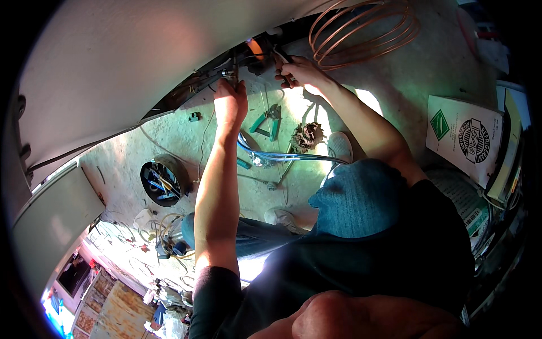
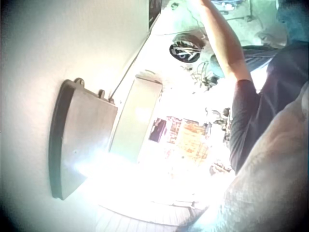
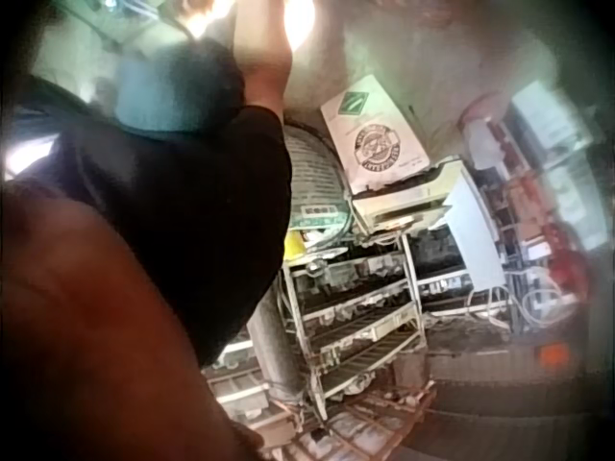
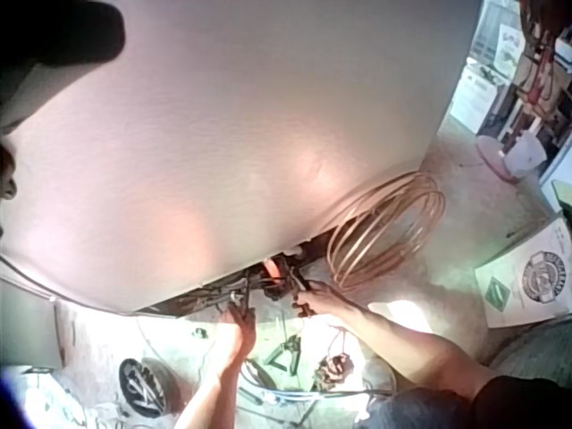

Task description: The person sits on the floor and uses a blowtorch to heat copper pipes and fittings. They apply solder to the heated joints to create a seal. The person repeats this process for multiple connections under a cabinet.

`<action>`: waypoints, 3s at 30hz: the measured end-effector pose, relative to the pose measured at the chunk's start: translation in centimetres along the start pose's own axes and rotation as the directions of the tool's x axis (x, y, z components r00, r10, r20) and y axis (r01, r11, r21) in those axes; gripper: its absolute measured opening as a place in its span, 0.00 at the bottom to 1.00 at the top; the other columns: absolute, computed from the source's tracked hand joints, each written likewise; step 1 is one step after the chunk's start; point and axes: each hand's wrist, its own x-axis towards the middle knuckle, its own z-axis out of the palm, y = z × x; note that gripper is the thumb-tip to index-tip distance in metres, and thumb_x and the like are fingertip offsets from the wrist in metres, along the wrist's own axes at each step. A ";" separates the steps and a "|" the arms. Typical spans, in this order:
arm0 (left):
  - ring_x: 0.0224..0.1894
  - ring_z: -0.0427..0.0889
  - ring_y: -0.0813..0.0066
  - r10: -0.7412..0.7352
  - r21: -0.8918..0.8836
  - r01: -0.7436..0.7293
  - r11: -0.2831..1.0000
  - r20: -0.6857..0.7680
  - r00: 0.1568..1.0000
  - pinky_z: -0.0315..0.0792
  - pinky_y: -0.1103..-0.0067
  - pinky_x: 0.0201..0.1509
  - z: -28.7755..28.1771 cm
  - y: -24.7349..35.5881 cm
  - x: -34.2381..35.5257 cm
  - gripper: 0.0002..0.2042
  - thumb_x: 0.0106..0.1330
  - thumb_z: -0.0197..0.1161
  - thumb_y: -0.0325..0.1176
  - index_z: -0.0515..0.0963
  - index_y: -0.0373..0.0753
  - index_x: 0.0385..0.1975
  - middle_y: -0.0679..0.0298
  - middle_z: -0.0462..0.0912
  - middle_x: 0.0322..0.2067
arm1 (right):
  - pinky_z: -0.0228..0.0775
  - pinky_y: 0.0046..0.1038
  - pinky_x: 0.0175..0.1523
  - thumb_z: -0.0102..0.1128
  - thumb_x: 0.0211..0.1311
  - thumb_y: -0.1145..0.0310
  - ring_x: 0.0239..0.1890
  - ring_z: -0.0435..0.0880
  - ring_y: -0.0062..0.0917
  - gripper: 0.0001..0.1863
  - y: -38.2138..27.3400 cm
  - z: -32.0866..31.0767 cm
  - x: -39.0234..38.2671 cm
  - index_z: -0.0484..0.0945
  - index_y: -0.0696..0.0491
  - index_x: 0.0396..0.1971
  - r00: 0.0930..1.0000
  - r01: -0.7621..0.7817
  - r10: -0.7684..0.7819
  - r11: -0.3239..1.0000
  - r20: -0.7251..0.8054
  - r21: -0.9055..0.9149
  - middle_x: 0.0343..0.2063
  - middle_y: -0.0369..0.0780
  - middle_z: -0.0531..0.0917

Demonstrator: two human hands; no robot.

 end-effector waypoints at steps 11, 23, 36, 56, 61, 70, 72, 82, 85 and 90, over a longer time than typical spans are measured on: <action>0.36 0.82 0.32 0.017 0.012 -0.017 1.000 -0.008 1.000 0.75 0.52 0.38 0.1 -0.1 0.2 0.18 0.66 0.65 0.39 0.70 0.28 0.37 0.35 0.82 0.31 | 0.83 0.28 0.41 0.55 0.64 0.75 0.51 0.85 0.29 0.15 -0.3 0.2 -0.3 0.75 0.59 0.50 1.000 -0.003 0.003 1.000 -0.006 -0.004 0.46 0.42 0.81; 0.36 0.82 0.32 0.011 0.006 -0.011 1.000 -0.012 1.000 0.76 0.53 0.38 0.2 -0.1 0.1 0.17 0.66 0.65 0.38 0.69 0.28 0.37 0.36 0.82 0.31 | 0.83 0.33 0.42 0.55 0.62 0.74 0.50 0.84 0.31 0.14 -0.3 0.3 -0.3 0.75 0.58 0.47 1.000 0.020 -0.020 1.000 -0.011 0.001 0.41 0.42 0.80; 0.36 0.82 0.33 0.022 0.028 -0.021 0.999 -0.014 1.000 0.76 0.52 0.38 0.5 -0.4 0.0 0.18 0.66 0.65 0.39 0.69 0.29 0.38 0.37 0.82 0.32 | 0.84 0.33 0.44 0.55 0.61 0.74 0.48 0.85 0.28 0.15 -0.2 0.3 -0.2 0.76 0.58 0.48 1.000 0.013 -0.013 1.000 -0.016 -0.004 0.42 0.41 0.81; 0.37 0.82 0.33 -0.013 0.025 0.013 1.000 0.005 1.000 0.75 0.53 0.38 0.2 0.1 0.0 0.18 0.67 0.65 0.39 0.69 0.29 0.38 0.37 0.81 0.33 | 0.84 0.33 0.48 0.53 0.62 0.75 0.50 0.85 0.28 0.17 -0.6 0.3 -0.2 0.75 0.58 0.51 1.000 0.006 -0.005 0.998 0.005 -0.069 0.45 0.41 0.81; 0.37 0.82 0.33 -0.001 0.027 0.000 1.000 0.012 1.000 0.76 0.53 0.39 0.1 0.2 0.0 0.17 0.66 0.65 0.38 0.70 0.28 0.37 0.37 0.81 0.32 | 0.84 0.32 0.48 0.53 0.62 0.75 0.50 0.84 0.28 0.17 -0.7 0.4 -0.4 0.75 0.58 0.52 1.000 0.010 -0.009 0.998 0.011 -0.065 0.45 0.41 0.81; 0.36 0.82 0.33 0.002 0.016 -0.003 1.000 0.025 1.000 0.76 0.53 0.38 -0.1 0.3 0.2 0.17 0.66 0.65 0.38 0.70 0.28 0.37 0.36 0.82 0.32 | 0.84 0.31 0.44 0.54 0.59 0.76 0.47 0.85 0.28 0.16 -0.4 0.3 -0.1 0.76 0.57 0.48 1.000 0.005 -0.005 1.000 -0.008 -0.030 0.43 0.40 0.81; 0.36 0.82 0.33 0.011 0.019 -0.012 1.000 0.022 1.000 0.76 0.53 0.39 -0.1 0.4 0.1 0.17 0.66 0.65 0.38 0.69 0.28 0.37 0.36 0.82 0.31 | 0.84 0.31 0.44 0.54 0.59 0.75 0.47 0.85 0.28 0.16 -0.2 0.2 0.0 0.76 0.57 0.48 1.000 0.011 -0.011 1.000 -0.004 -0.025 0.43 0.41 0.81; 0.35 0.82 0.33 0.021 0.038 -0.022 0.999 0.019 1.000 0.76 0.51 0.38 0.0 0.2 0.2 0.18 0.66 0.65 0.39 0.69 0.28 0.38 0.36 0.82 0.30 | 0.83 0.31 0.48 0.52 0.61 0.76 0.50 0.84 0.27 0.19 -0.7 0.2 -0.4 0.75 0.58 0.53 1.000 -0.006 0.008 0.999 0.023 -0.052 0.47 0.41 0.80; 0.35 0.82 0.32 0.014 0.035 -0.015 0.999 0.021 1.000 0.76 0.51 0.38 0.0 0.3 0.2 0.18 0.67 0.65 0.39 0.69 0.28 0.38 0.36 0.82 0.30 | 0.83 0.31 0.48 0.52 0.61 0.76 0.50 0.84 0.27 0.19 -0.6 0.1 -0.3 0.75 0.58 0.53 1.000 -0.008 0.009 0.999 0.024 -0.051 0.47 0.41 0.81; 0.36 0.82 0.32 0.004 0.039 -0.005 0.999 0.028 1.000 0.76 0.51 0.38 -0.1 0.2 0.2 0.18 0.67 0.64 0.39 0.69 0.28 0.39 0.36 0.82 0.31 | 0.83 0.31 0.49 0.53 0.61 0.76 0.51 0.84 0.27 0.19 -0.7 0.2 -0.3 0.75 0.58 0.53 1.000 -0.007 0.008 0.999 0.025 -0.047 0.47 0.41 0.81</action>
